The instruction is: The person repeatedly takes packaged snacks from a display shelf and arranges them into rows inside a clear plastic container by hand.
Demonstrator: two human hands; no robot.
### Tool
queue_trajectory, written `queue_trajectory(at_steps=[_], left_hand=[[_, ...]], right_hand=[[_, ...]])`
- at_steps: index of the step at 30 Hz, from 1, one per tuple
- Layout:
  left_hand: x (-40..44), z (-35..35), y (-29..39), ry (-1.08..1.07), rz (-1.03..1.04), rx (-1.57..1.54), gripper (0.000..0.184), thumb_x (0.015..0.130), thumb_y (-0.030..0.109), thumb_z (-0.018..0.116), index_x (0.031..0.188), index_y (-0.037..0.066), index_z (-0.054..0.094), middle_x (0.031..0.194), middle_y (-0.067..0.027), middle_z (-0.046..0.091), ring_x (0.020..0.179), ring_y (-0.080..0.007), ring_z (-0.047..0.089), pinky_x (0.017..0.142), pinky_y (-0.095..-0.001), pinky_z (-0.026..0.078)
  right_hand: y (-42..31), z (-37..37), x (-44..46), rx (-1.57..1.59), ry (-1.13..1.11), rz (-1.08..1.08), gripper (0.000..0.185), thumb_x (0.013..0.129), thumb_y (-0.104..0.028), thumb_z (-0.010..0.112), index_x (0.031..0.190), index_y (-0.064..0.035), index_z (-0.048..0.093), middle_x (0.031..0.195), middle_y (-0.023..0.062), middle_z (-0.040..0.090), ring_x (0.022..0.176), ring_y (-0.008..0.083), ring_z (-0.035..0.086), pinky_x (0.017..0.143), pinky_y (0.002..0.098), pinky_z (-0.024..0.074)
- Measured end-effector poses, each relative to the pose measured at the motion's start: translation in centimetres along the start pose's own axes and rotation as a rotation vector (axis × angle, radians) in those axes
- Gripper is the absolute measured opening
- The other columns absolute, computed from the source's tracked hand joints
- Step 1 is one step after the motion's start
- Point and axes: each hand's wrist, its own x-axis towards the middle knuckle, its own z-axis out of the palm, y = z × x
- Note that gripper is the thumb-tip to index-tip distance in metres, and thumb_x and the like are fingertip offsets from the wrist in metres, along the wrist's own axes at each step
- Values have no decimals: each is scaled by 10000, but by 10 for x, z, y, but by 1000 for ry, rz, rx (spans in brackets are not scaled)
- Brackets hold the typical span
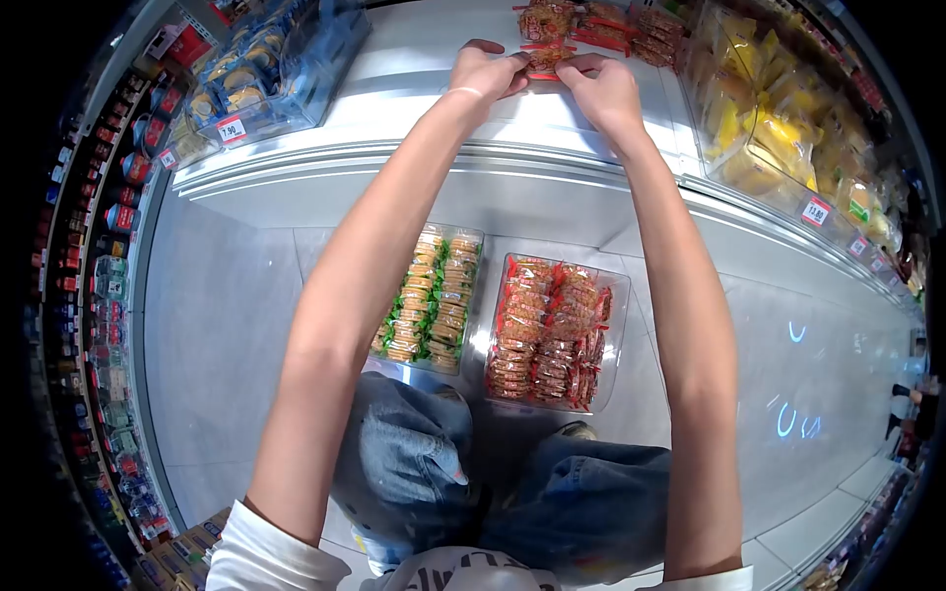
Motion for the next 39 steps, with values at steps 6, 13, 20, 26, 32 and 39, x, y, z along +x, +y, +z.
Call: queue_trajectory(at_steps=[6,13,20,26,32,39], left_hand=[[-23,3,16,-161,-50,67,769,876,104,914,1485,-1,455,1068,-108,740,847,-125,717,822,-244,650],[-60,19,45,-592,137,230,510,984,456,808,1317,96,670,1070,4,744,902,-67,705,909,-271,644],[-84,33,24,-1059,14,735,323,1054,347,670,1142,50,760,978,-91,776,872,-213,738,749,-370,585],[-124,67,-86,-1207,-17,1149,368,935,409,844,1076,77,771,908,-50,786,798,-156,748,700,-312,593],[-195,75,-144,-1332,298,1384,431,975,461,767,1063,40,757,953,-185,782,883,-332,778,790,-469,618],[-214,55,-193,-1236,764,1507,331,960,386,740,1025,61,740,989,-186,751,958,-415,764,848,-541,617]], right_hand=[[7,-29,0,340,-29,-89,278,802,-120,880,1025,-15,751,947,65,744,869,135,680,761,308,548],[8,-82,-24,578,-201,-90,463,798,-85,845,1210,32,668,1113,78,708,941,122,708,835,260,615],[33,-130,-85,48,-804,18,288,860,-103,844,1113,-6,746,1042,30,743,936,99,725,858,264,602],[83,-93,-149,-166,-1007,126,222,798,-49,902,960,24,767,799,45,741,703,125,716,624,287,588],[118,-58,-211,-473,-1253,113,152,786,-56,898,885,-5,794,765,100,761,711,196,757,665,362,617],[152,-37,-260,-756,-1046,-339,265,770,-234,922,891,-58,765,948,130,803,961,295,793,820,446,620]])
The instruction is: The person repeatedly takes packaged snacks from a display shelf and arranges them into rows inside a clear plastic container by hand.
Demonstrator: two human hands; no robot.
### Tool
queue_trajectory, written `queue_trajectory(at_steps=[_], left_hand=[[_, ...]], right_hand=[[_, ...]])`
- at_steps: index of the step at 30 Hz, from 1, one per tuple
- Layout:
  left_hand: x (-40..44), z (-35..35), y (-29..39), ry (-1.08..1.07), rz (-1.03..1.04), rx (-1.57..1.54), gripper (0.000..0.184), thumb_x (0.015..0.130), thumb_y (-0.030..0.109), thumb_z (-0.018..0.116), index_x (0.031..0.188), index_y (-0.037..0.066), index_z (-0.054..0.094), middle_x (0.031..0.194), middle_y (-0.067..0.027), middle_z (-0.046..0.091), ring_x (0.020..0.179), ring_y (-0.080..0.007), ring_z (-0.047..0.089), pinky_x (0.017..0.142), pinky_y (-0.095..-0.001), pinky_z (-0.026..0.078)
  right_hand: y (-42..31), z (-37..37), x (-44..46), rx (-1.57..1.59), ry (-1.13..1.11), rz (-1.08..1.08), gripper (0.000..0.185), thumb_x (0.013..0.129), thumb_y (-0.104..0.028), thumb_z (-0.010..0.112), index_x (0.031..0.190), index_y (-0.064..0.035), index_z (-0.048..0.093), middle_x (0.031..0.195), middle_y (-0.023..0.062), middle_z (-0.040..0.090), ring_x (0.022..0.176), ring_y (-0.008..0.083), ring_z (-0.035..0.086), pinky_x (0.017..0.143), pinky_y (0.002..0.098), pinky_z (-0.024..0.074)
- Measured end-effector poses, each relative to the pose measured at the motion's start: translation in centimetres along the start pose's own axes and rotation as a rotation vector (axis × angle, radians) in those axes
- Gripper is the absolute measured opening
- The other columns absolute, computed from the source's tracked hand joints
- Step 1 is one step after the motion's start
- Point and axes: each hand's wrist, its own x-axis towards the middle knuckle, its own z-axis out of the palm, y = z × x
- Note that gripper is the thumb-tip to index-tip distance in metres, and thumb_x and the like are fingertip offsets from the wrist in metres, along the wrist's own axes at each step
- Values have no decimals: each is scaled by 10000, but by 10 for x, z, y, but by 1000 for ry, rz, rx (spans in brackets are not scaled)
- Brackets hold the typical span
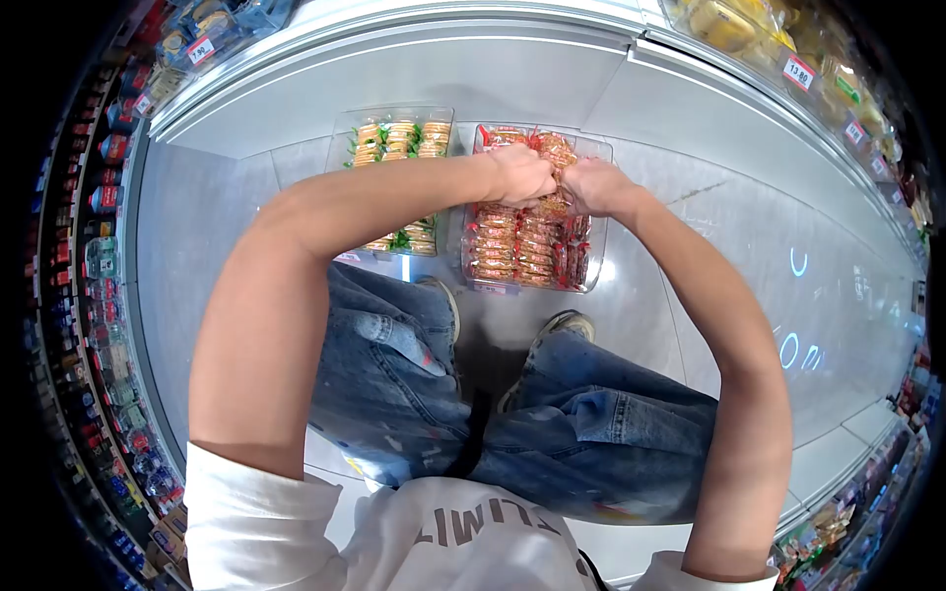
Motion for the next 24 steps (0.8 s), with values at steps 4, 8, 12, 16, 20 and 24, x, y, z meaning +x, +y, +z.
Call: queue_trajectory(at_steps=[4,8,12,16,20,24], left_hand=[[2,-2,-3,-44,-68,-33,307,937,381,764,988,79,743,988,-166,759,944,-402,768,824,-530,621],[6,-6,1,-57,-32,54,301,926,395,776,959,98,743,974,-157,758,942,-362,775,785,-501,628],[1,-50,-18,275,98,212,260,955,350,708,897,97,711,878,-108,705,837,-304,743,702,-452,622],[-5,-121,-69,934,96,220,178,909,273,683,880,102,645,786,-74,608,715,-267,664,605,-429,578],[-19,-178,-117,1284,-333,62,164,912,223,713,955,73,661,896,-122,650,834,-352,674,742,-458,573],[-26,-190,-162,1318,-639,-73,343,963,280,688,1226,60,677,1154,-236,687,1033,-417,676,967,-503,546]], right_hand=[[-9,5,1,-128,-14,45,374,754,-362,943,966,-99,782,1047,127,806,1038,310,785,886,457,606],[-14,-16,1,-222,-64,38,321,793,-343,920,1002,-129,803,1045,103,808,1063,295,786,885,466,617],[-6,-89,-5,-178,-135,274,230,899,-270,836,1045,-93,822,977,104,823,919,262,815,753,403,654],[33,-174,-2,534,-195,285,225,964,-202,735,906,12,769,779,124,774,647,194,758,612,324,624],[43,-226,3,863,346,140,306,999,-232,701,814,12,713,700,83,731,587,135,703,561,296,582],[55,-244,32,858,860,163,329,983,-303,704,928,16,763,733,74,751,623,147,714,622,321,578]])
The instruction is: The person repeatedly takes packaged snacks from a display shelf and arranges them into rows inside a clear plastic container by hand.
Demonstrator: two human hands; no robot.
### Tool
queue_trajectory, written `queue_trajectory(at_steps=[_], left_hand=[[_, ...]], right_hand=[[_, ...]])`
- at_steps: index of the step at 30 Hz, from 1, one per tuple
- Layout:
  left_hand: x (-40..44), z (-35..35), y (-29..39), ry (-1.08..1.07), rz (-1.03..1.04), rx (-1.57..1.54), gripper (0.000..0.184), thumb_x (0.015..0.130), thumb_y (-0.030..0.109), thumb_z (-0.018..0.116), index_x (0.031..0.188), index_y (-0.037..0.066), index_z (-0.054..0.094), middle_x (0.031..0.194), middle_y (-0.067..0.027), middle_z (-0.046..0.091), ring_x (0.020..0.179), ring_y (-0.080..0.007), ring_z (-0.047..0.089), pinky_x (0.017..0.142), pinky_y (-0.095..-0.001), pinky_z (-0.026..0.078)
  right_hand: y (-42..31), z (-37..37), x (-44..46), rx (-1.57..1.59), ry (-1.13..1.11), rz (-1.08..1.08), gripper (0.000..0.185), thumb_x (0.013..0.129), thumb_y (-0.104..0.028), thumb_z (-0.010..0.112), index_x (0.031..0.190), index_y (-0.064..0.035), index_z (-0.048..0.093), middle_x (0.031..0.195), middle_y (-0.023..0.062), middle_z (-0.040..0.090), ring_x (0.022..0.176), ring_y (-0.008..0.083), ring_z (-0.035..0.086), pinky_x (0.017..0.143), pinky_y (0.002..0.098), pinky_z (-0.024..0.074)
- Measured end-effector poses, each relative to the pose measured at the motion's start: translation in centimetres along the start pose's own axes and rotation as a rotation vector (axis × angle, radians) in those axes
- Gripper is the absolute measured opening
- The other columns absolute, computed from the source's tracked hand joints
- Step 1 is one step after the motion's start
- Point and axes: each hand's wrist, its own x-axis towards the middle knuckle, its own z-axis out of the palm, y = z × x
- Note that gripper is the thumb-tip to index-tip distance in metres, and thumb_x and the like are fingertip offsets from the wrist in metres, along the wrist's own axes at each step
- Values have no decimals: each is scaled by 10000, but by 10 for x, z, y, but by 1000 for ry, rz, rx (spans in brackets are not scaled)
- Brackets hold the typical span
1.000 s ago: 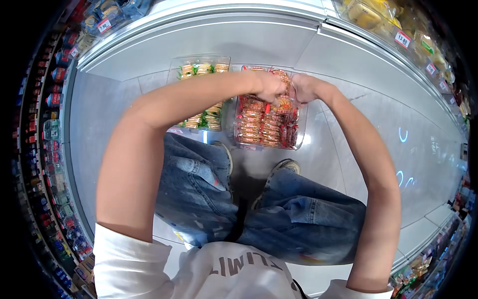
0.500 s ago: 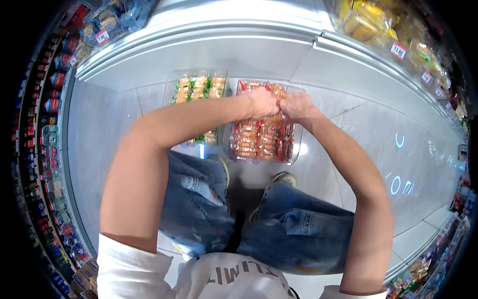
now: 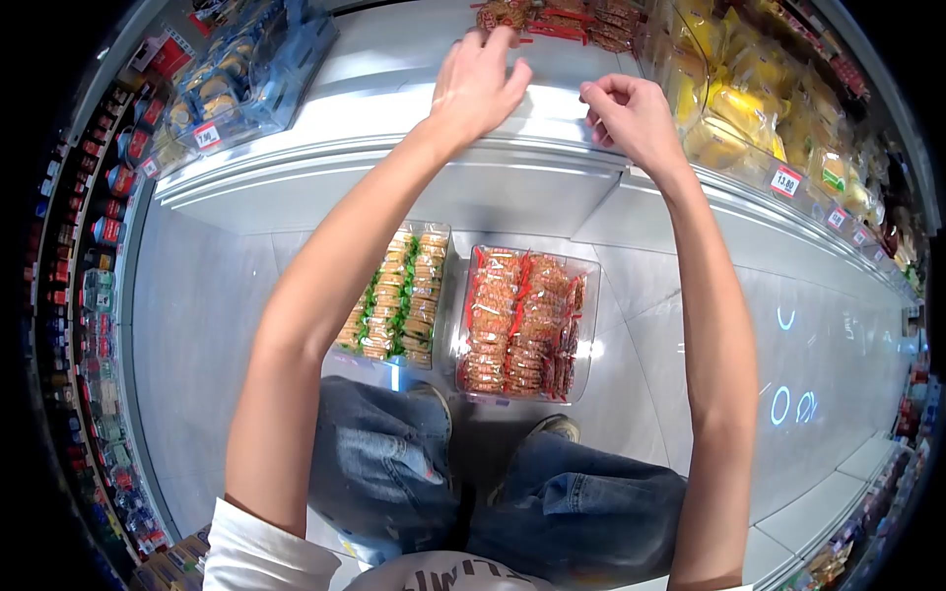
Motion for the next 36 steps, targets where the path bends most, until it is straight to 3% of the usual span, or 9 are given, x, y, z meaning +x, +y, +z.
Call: queue_trajectory(at_steps=[3,5,6,10,12,16,23,28,36], left_hand=[[17,-1,-14,-159,-240,7,484,979,304,665,1403,74,624,1321,-295,635,1159,-448,656,1064,-497,515],[32,11,-31,-127,-105,55,530,983,323,648,1444,66,611,1446,-276,589,1283,-458,613,1130,-495,485],[41,18,-39,-130,-49,98,544,981,335,646,1450,62,606,1466,-269,583,1315,-459,594,1144,-502,474],[91,43,-56,-281,-53,306,633,1007,495,582,1563,200,515,1638,-242,446,1488,-500,425,1225,-610,365],[115,55,-60,-425,-115,358,647,1019,587,541,1618,360,452,1720,-210,339,1560,-556,290,1241,-680,302],[149,86,-66,-535,-167,386,635,1056,665,444,1646,435,407,1775,-157,257,1604,-567,190,1231,-754,264],[160,120,-74,-658,-275,226,666,1059,759,307,1644,457,405,1702,-130,424,1538,-478,405,1193,-774,322],[139,86,-72,-695,-73,170,628,1120,586,313,1607,232,493,1550,-128,589,1353,-303,626,1121,-414,508],[112,32,-41,-765,-154,220,867,916,720,634,1657,319,430,1497,-89,670,1391,-316,617,1186,-653,348]], right_hand=[[3,7,25,-121,221,-51,449,955,-433,707,1012,5,790,847,106,797,765,244,766,772,387,601],[-3,10,42,-270,347,-40,528,931,-521,698,1060,-19,804,946,127,821,898,324,787,892,433,593],[-14,5,50,-347,264,31,578,932,-566,657,1246,-97,779,1255,163,774,1202,393,709,1032,475,552],[18,6,138,-757,409,-193,676,975,-564,583,1559,-223,564,1549,185,555,1420,455,535,1138,551,502],[13,3,168,-906,424,-119,679,978,-562,576,1566,-223,557,1523,210,573,1403,471,547,1132,569,502],[12,-8,222,-1027,357,-86,681,988,-558,567,1576,-215,544,1483,267,604,1408,476,549,1118,578,508],[29,0,233,-893,214,162,630,1011,-579,517,1420,-133,694,1432,198,689,1364,453,601,1123,556,483],[11,13,195,-856,159,241,589,1021,-540,495,1376,-131,727,1416,207,691,1364,439,591,1141,554,412],[14,49,134,-931,358,22,566,1050,-487,438,1430,-117,635,1481,208,599,1420,428,490,1164,618,338]])
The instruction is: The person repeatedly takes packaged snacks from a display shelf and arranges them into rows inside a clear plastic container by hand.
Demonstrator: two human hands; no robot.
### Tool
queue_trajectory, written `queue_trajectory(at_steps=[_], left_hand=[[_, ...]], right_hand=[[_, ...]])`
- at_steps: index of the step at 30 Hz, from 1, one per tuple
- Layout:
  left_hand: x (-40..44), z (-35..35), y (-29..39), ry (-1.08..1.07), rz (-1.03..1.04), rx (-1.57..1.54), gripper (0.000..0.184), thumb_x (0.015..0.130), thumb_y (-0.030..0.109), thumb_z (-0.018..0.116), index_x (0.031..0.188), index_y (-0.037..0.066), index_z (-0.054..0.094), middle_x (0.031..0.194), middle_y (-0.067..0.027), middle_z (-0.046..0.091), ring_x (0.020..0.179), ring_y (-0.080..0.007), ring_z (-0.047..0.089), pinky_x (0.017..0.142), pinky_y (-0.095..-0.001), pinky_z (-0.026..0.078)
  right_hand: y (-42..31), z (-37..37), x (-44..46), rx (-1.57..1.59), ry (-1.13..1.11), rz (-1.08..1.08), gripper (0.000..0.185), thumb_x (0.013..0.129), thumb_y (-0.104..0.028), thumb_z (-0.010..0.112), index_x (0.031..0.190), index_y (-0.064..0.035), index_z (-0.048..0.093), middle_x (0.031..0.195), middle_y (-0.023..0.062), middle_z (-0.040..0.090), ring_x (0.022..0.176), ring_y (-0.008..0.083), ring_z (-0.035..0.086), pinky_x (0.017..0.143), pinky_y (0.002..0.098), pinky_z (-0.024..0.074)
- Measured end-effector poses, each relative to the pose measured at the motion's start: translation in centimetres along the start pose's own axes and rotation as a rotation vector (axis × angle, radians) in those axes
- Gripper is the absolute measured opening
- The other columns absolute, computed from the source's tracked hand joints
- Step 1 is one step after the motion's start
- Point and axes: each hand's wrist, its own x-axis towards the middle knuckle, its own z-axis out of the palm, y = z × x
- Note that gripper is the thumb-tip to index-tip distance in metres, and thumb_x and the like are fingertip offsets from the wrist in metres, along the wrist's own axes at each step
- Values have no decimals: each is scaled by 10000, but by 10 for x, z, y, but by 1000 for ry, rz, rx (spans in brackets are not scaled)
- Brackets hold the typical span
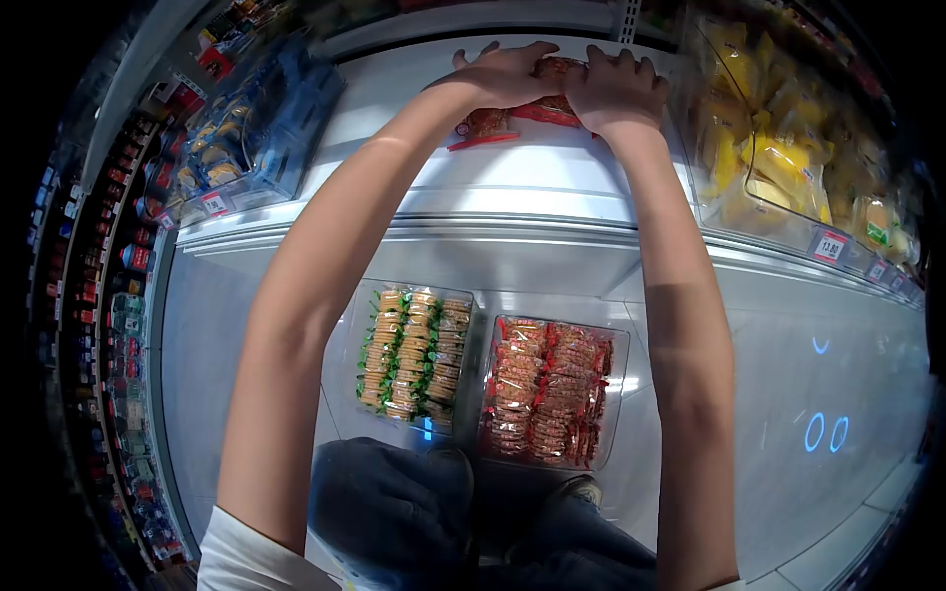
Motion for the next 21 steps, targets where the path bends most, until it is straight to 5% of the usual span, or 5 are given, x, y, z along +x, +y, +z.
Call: queue_trajectory(at_steps=[3,6,12,15,21], left_hand=[[6,4,0,146,78,25,948,818,614,803,1636,252,490,1437,-123,708,1335,-329,658,1150,-553,447],[6,-3,9,191,119,-83,926,694,417,956,1510,118,635,1318,-176,751,1176,-339,729,1023,-383,563],[-19,-13,21,285,109,-478,665,816,172,879,1426,41,646,1067,-176,760,926,-235,738,869,-370,589],[-54,-19,28,309,74,-668,629,865,108,856,1443,37,619,1087,-143,725,871,-178,722,828,-320,592],[-163,-43,45,93,124,-1130,627,932,106,860,1485,48,570,1298,-95,628,1042,-142,702,922,-285,630]], right_hand=[[21,31,-4,108,303,-134,567,1056,-463,420,1462,-117,612,1529,186,577,1444,413,482,1201,614,325],[33,1,-1,243,12,-140,581,1060,-437,409,1512,-119,587,1599,147,539,1518,392,430,1260,604,279],[36,-28,-24,370,122,-218,578,1071,-409,424,1511,-72,588,1507,189,622,1507,414,473,1258,586,328],[37,-44,-44,622,234,-271,580,1073,-412,475,1501,-37,585,1343,247,704,1332,461,617,1169,537,450],[35,-93,-116,1220,-163,-230,610,1051,-326,671,1526,24,516,1165,189,767,1108,277,753,937,410,579]])
